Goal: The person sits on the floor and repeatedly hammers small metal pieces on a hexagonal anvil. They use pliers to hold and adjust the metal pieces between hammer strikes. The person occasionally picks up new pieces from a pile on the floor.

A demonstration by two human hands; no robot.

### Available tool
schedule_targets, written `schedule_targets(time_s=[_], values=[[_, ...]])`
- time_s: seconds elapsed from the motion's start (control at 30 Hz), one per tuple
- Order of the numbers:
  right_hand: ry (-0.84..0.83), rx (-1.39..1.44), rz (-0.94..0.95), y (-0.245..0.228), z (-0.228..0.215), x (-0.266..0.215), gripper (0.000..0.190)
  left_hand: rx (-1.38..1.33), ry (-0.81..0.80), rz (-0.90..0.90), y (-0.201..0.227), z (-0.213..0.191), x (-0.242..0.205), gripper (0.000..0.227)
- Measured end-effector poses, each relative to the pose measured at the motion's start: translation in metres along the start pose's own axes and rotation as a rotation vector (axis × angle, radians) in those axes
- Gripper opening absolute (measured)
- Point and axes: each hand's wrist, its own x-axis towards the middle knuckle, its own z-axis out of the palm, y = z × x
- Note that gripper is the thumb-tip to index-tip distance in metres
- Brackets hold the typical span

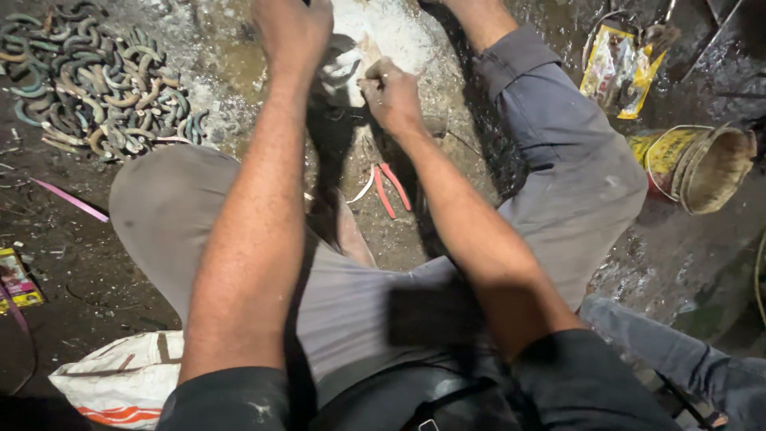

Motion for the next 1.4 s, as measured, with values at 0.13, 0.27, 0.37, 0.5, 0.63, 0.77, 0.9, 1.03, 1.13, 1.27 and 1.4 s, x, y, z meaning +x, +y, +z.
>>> schedule_targets(time_s=[0.13, 0.27, 0.37, 0.5, 0.63, 0.77, 0.9, 1.03, 1.13, 1.27, 1.4], values=[[0.104, 0.097, -0.027, -0.006, -0.003, 0.004, 0.013, 0.052, 0.042, 0.033, -0.002, 0.003, 0.001, 0.026], [0.004, -0.038, -0.076, -0.009, -0.002, 0.004, 0.012, -0.034, -0.022, -0.015, 0.001, 0.004, 0.0, 0.02], [0.048, 0.033, -0.105, -0.009, 0.0, -0.001, 0.01, -0.053, 0.0, -0.006, 0.003, 0.002, -0.006, 0.02], [0.079, 0.081, -0.083, -0.009, 0.0, 0.004, 0.012, -0.089, -0.027, -0.004, 0.005, 0.002, -0.001, 0.017], [-0.127, 0.019, -0.066, -0.005, -0.004, -0.002, 0.013, -0.062, -0.073, 0.024, 0.001, 0.002, -0.008, 0.017], [0.042, 0.025, -0.045, 0.001, -0.004, 0.004, 0.009, 0.004, -0.082, -0.012, 0.001, 0.005, -0.007, 0.017], [0.025, 0.086, 0.016, 0.007, 0.001, 0.002, 0.007, 0.051, -0.096, -0.004, 0.002, 0.008, -0.007, 0.018], [-0.029, 0.118, 0.119, 0.009, 0.008, -0.003, 0.008, 0.063, -0.072, 0.071, -0.005, 0.008, -0.01, 0.017], [0.095, 0.125, 0.023, 0.005, 0.007, 0.006, 0.006, 0.013, -0.11, 0.006, -0.005, 0.009, -0.002, 0.016], [0.013, 0.214, 0.062, 0.003, 0.005, -0.008, 0.006, 0.01, -0.109, -0.008, -0.013, 0.01, -0.013, 0.017], [0.038, 0.209, 0.055, 0.005, 0.007, -0.003, 0.006, 0.022, -0.092, 0.013, -0.017, 0.009, -0.01, 0.019]])
